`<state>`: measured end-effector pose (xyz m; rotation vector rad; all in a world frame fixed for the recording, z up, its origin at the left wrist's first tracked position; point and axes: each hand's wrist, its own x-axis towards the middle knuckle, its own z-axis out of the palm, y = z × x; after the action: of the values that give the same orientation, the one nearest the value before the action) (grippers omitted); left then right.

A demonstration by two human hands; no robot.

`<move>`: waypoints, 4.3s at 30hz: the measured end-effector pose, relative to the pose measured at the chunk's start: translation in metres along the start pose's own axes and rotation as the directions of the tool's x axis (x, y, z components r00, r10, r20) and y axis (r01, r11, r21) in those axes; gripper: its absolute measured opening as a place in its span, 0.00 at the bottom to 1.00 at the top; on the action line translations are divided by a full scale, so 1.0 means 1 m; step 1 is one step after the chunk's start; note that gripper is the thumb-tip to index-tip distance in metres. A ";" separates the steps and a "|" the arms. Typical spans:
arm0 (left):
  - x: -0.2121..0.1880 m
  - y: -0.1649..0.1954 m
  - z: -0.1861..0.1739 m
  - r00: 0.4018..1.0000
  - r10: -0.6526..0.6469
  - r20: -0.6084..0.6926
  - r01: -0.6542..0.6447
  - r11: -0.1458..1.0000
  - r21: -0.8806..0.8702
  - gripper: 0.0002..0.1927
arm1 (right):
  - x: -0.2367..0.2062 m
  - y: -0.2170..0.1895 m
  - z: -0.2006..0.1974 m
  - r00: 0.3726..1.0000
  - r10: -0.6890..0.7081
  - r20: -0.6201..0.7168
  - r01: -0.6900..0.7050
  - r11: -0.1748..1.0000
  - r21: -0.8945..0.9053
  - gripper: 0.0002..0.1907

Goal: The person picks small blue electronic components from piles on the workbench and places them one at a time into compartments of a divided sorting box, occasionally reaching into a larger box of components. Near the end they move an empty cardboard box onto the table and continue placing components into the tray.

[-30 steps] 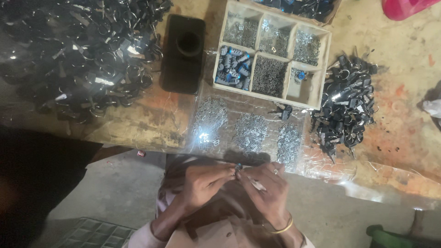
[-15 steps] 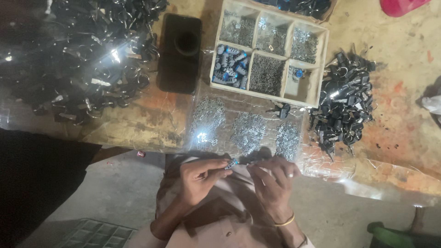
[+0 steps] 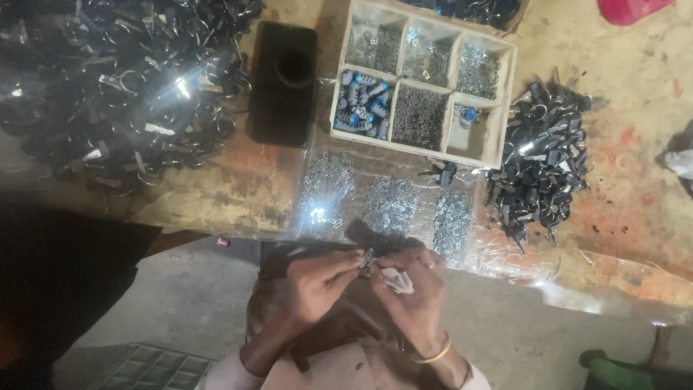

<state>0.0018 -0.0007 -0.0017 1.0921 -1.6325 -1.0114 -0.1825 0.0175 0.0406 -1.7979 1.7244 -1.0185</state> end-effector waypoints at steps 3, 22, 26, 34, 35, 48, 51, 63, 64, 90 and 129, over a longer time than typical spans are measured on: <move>0.000 0.000 -0.001 0.995 0.098 0.027 -0.099 0.994 0.048 0.12 | 0.001 0.006 -0.012 0.981 0.120 0.151 -0.116 0.993 -0.036 0.07; -0.006 -0.001 0.005 0.937 -0.345 -0.052 0.330 0.925 -0.191 0.13 | 0.009 0.040 -0.050 0.999 -0.015 0.030 0.024 0.942 -0.334 0.29; -0.004 0.001 0.006 0.933 -0.353 -0.073 0.337 0.925 -0.177 0.15 | -0.002 0.041 -0.048 1.000 -0.018 -0.015 0.012 0.957 -0.290 0.30; 0.000 0.000 0.004 0.954 -0.294 -0.059 0.284 0.949 -0.138 0.14 | -0.005 0.036 -0.046 1.000 0.005 -0.007 -0.008 0.905 -0.424 0.29; 0.000 0.000 0.004 0.960 -0.275 -0.057 0.265 0.954 -0.142 0.14 | -0.005 0.035 -0.047 1.000 -0.003 0.003 0.004 0.909 -0.417 0.31; 0.003 0.000 0.005 0.966 -0.249 -0.066 0.237 0.961 -0.144 0.14 | 0.001 0.035 -0.047 0.994 -0.092 0.066 0.113 0.854 -0.507 0.28; 0.004 0.001 0.006 0.966 -0.251 -0.066 0.238 0.959 -0.156 0.14 | -0.005 0.038 -0.050 0.995 -0.086 0.047 0.098 0.866 -0.490 0.28; 0.005 -0.004 0.008 0.982 -0.183 -0.038 0.178 0.977 -0.118 0.14 | -0.014 0.031 -0.027 0.987 -0.130 -0.098 0.111 0.978 -0.177 0.10; 0.005 -0.004 0.008 0.987 -0.155 -0.029 0.151 0.982 -0.112 0.14 | -0.012 0.028 -0.022 0.990 -0.110 -0.089 0.102 0.991 -0.090 0.10; -0.006 -0.004 0.010 0.971 -0.236 0.039 0.239 0.964 -0.114 0.13 | -0.007 0.044 -0.042 0.981 -0.194 0.001 0.178 0.897 -0.404 0.20; 0.004 0.011 -0.002 0.851 -0.451 0.269 0.525 0.709 -0.472 0.09 | 0.041 0.006 -0.042 0.854 -0.273 0.444 0.272 0.960 0.067 0.14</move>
<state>0.0008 -0.0015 0.0101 1.0977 -1.0440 -1.8029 -0.2201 -0.0159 0.0711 -2.1168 1.2097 -0.6270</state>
